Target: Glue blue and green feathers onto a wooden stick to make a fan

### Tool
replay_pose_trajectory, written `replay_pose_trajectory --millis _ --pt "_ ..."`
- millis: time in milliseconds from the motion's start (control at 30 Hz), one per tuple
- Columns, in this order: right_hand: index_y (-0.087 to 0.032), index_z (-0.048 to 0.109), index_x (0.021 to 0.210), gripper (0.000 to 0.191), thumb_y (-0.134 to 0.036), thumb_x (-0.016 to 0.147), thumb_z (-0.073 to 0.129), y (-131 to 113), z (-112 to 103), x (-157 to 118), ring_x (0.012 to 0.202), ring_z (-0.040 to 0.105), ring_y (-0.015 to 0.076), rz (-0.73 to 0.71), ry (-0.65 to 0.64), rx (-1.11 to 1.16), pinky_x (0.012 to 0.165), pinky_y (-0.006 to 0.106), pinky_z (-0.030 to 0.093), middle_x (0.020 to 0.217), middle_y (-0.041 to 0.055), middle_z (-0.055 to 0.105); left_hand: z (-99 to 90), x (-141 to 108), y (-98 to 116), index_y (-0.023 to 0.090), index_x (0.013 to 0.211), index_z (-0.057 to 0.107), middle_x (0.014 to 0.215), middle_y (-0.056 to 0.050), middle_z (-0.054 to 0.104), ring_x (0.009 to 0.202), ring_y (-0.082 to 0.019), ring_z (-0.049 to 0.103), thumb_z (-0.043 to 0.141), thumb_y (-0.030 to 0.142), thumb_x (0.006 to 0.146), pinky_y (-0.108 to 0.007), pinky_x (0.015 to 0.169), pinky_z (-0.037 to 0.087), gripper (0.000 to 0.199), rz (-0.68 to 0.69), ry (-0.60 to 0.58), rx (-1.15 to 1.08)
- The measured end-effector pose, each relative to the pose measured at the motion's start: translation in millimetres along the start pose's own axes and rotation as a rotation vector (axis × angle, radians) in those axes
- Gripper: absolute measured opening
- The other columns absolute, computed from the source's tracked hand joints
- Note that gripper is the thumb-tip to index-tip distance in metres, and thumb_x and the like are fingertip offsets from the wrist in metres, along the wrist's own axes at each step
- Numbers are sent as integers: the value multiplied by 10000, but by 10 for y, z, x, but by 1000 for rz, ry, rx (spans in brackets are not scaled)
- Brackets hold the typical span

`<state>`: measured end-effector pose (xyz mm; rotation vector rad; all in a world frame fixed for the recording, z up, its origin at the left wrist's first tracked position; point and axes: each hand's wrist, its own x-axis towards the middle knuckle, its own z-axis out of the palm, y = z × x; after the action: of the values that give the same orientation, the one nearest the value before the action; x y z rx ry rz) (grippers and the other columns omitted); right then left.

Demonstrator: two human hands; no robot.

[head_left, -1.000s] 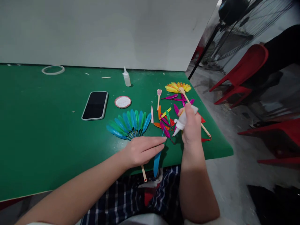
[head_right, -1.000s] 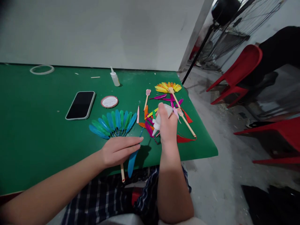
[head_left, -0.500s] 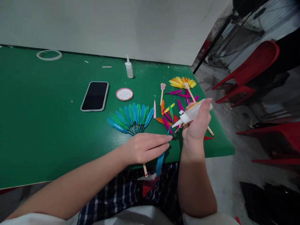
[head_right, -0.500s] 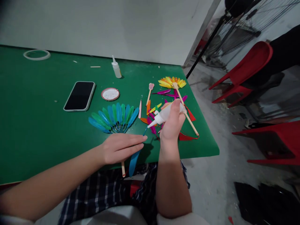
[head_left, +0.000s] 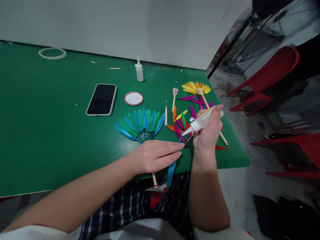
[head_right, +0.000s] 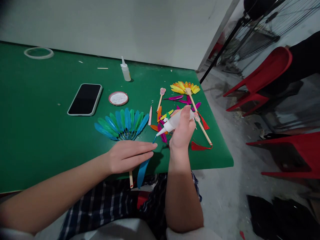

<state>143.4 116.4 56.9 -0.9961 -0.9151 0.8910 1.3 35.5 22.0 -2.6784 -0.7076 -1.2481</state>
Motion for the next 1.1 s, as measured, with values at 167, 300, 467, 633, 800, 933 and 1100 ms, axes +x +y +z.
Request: replay_pose_trajectory --millis 167,300,467,633,800,933,1100 --pt "-169 478 531 469 -557 776 381 -2 3 -2 374 412 52 25 -6 -31 371 191 318 447 -53 426 -20 15 4 96 935 596 1037 -123 628 1001 -178 572 513 114 787 -267 824 513 171 0 -5 16" --pt "-167 474 536 462 -549 781 387 -6 4 -5 382 422 50 8 -25 -19 383 189 333 452 -54 429 -22 13 11 83 932 599 1030 -128 630 990 -181 577 508 119 792 -269 821 513 171 -10 -2 4" --pt "-166 484 551 445 -541 777 404 0 1 -6 392 428 52 0 -23 -18 392 191 343 464 -52 445 -2 1 8 88 938 598 1035 -124 629 996 -174 574 514 111 784 -265 820 512 177 -16 10 2" --pt "-164 487 553 446 -540 779 400 15 -7 -2 393 426 53 -3 -25 -10 394 193 344 465 -50 445 4 -2 4 91 937 601 1038 -124 628 998 -173 573 523 104 775 -268 831 507 179 -14 13 4" --pt "-158 508 556 430 -527 767 441 5 3 -10 386 423 51 6 -21 31 387 189 339 453 -51 454 4 1 9 87 935 602 1033 -128 630 991 -177 577 523 103 774 -266 821 512 180 -14 19 2" --pt "-161 503 559 433 -539 760 438 0 8 -13 391 425 52 16 -15 13 388 190 342 460 -53 451 5 1 10 93 931 603 1034 -124 630 985 -175 580 524 105 774 -266 819 513 176 -16 21 1" --pt "-168 494 575 430 -548 762 419 10 3 -8 405 430 53 15 -11 -24 392 191 344 480 -51 448 19 -13 4 94 931 605 1037 -123 629 989 -173 578 539 92 758 -263 823 512 185 -21 30 -3"
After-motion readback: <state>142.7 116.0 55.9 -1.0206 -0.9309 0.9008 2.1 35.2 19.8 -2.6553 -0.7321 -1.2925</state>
